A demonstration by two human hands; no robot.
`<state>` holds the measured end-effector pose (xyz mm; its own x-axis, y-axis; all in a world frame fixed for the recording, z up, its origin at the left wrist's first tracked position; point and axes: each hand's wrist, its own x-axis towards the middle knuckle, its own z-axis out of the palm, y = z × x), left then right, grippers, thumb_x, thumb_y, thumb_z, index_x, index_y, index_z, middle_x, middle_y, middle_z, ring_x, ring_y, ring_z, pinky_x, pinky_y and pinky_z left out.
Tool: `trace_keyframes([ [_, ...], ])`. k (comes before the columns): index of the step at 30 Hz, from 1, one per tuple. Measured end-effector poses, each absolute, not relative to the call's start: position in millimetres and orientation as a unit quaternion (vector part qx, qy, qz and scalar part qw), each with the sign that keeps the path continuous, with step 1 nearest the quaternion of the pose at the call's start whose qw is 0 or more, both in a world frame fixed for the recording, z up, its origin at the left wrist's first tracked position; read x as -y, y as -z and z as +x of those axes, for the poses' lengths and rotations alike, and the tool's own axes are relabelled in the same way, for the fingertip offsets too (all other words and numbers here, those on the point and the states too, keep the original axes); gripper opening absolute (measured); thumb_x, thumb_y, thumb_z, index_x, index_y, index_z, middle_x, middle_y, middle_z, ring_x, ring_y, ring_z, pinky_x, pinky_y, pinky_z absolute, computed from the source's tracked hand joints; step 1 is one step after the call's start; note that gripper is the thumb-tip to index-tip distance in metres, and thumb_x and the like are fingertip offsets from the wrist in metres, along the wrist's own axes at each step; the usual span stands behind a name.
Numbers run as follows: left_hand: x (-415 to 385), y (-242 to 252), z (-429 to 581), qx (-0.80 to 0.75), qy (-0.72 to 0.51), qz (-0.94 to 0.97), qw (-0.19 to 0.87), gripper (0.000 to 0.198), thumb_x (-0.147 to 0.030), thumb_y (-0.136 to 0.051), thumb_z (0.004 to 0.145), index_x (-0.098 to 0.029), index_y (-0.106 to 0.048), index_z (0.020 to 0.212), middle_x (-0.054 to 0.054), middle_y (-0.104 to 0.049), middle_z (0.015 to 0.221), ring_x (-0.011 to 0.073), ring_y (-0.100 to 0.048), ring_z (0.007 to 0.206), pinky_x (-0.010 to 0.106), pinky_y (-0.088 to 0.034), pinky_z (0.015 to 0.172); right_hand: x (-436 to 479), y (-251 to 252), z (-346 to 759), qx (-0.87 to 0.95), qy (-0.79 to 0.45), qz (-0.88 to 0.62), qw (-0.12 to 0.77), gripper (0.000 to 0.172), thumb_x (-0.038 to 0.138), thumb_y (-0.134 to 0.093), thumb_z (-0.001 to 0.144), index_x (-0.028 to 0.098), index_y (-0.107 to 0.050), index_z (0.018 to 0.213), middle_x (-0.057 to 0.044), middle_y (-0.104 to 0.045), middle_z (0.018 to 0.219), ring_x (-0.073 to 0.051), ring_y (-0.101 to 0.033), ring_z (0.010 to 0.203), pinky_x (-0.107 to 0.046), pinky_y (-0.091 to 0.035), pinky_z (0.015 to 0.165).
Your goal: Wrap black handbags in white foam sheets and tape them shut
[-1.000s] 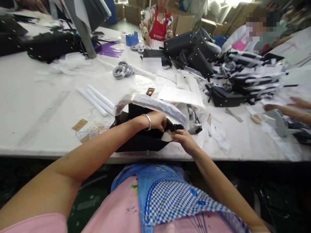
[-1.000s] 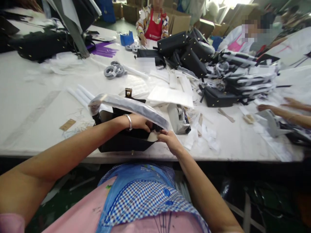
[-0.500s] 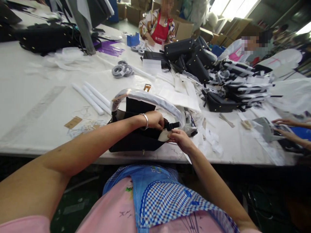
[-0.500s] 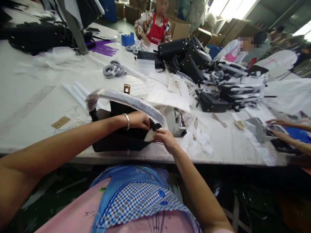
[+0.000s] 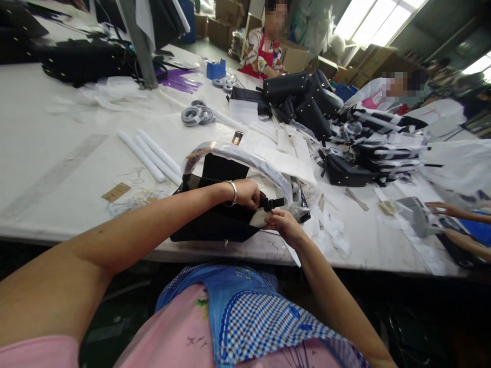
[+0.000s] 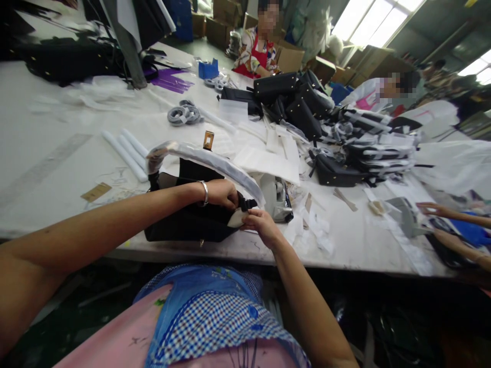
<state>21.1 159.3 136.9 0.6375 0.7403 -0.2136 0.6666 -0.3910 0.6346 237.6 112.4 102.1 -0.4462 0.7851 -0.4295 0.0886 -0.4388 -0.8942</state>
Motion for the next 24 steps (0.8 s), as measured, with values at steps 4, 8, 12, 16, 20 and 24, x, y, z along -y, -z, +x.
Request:
trace_keyframes([
  [4, -160.2, -136.0, 22.3, -0.421, -0.053, 0.835, 0.352, 0.016, -0.023, -0.070, 0.068, -0.021, -0.078, 0.081, -0.002, -0.070, 0.066, 0.0130, -0.060, 0.061, 0.023, -0.038, 0.057, -112.5, -101.5, 237.7, 0.474, -0.701, -0.468, 0.254, 0.023, 0.026, -0.073, 0.061, 0.015, -0.074, 0.081, -0.006, -0.074, 0.079, -0.018, -0.067, 0.071, -0.032, -0.055, 0.073],
  [8, -159.6, -135.1, 23.5, -0.425, -0.049, 0.831, 0.354, 0.017, -0.029, -0.073, 0.070, -0.021, -0.077, 0.084, -0.003, -0.069, 0.066, 0.0120, -0.060, 0.059, 0.022, -0.038, 0.057, -109.2, -103.5, 236.3, 0.500, -0.661, -0.491, 0.268, 0.025, 0.032, -0.073, 0.063, 0.016, -0.073, 0.083, -0.005, -0.072, 0.081, -0.019, -0.066, 0.073, -0.032, -0.054, 0.073],
  [12, -156.8, -135.3, 29.2, -0.438, -0.067, 0.837, 0.320, 0.022, -0.038, -0.076, 0.071, -0.021, -0.076, 0.085, -0.002, -0.072, 0.076, 0.0136, -0.062, 0.069, 0.022, -0.037, 0.058, -99.6, -105.2, 231.7, 0.574, -0.543, -0.538, 0.293, 0.028, 0.039, -0.064, 0.071, 0.017, -0.071, 0.088, -0.004, -0.071, 0.085, -0.022, -0.065, 0.080, -0.035, -0.055, 0.073],
  [16, -152.2, -135.4, 37.7, -0.453, -0.067, 0.843, 0.281, 0.024, -0.037, -0.078, 0.068, -0.022, -0.075, 0.086, -0.001, -0.073, 0.084, 0.0156, -0.063, 0.076, 0.023, -0.037, 0.059, -89.2, -102.2, 227.4, 0.668, -0.391, -0.555, 0.306, 0.032, 0.035, -0.060, 0.077, 0.020, -0.066, 0.104, -0.004, -0.071, 0.095, -0.024, -0.065, 0.090, -0.036, -0.051, 0.080],
  [20, -151.6, -134.6, 41.4, -0.453, -0.049, 0.847, 0.274, 0.021, -0.030, -0.079, 0.066, -0.021, -0.074, 0.085, -0.001, -0.073, 0.084, 0.0155, -0.064, 0.076, 0.022, -0.037, 0.059, -86.4, -92.1, 228.2, 0.658, -0.403, -0.546, 0.325, 0.035, 0.040, -0.061, 0.081, 0.020, -0.067, 0.108, -0.005, -0.072, 0.097, -0.025, -0.065, 0.092, -0.034, -0.050, 0.080],
  [24, -157.0, -134.2, 41.3, -0.440, -0.022, 0.846, 0.300, 0.014, -0.021, -0.075, 0.067, -0.020, -0.073, 0.081, -0.002, -0.073, 0.080, 0.0140, -0.064, 0.073, 0.020, -0.039, 0.059, -89.0, -79.1, 231.5, 0.624, -0.453, -0.525, 0.360, 0.032, 0.041, -0.063, 0.080, 0.020, -0.071, 0.103, -0.003, -0.072, 0.092, -0.025, -0.064, 0.090, -0.034, -0.049, 0.080],
])
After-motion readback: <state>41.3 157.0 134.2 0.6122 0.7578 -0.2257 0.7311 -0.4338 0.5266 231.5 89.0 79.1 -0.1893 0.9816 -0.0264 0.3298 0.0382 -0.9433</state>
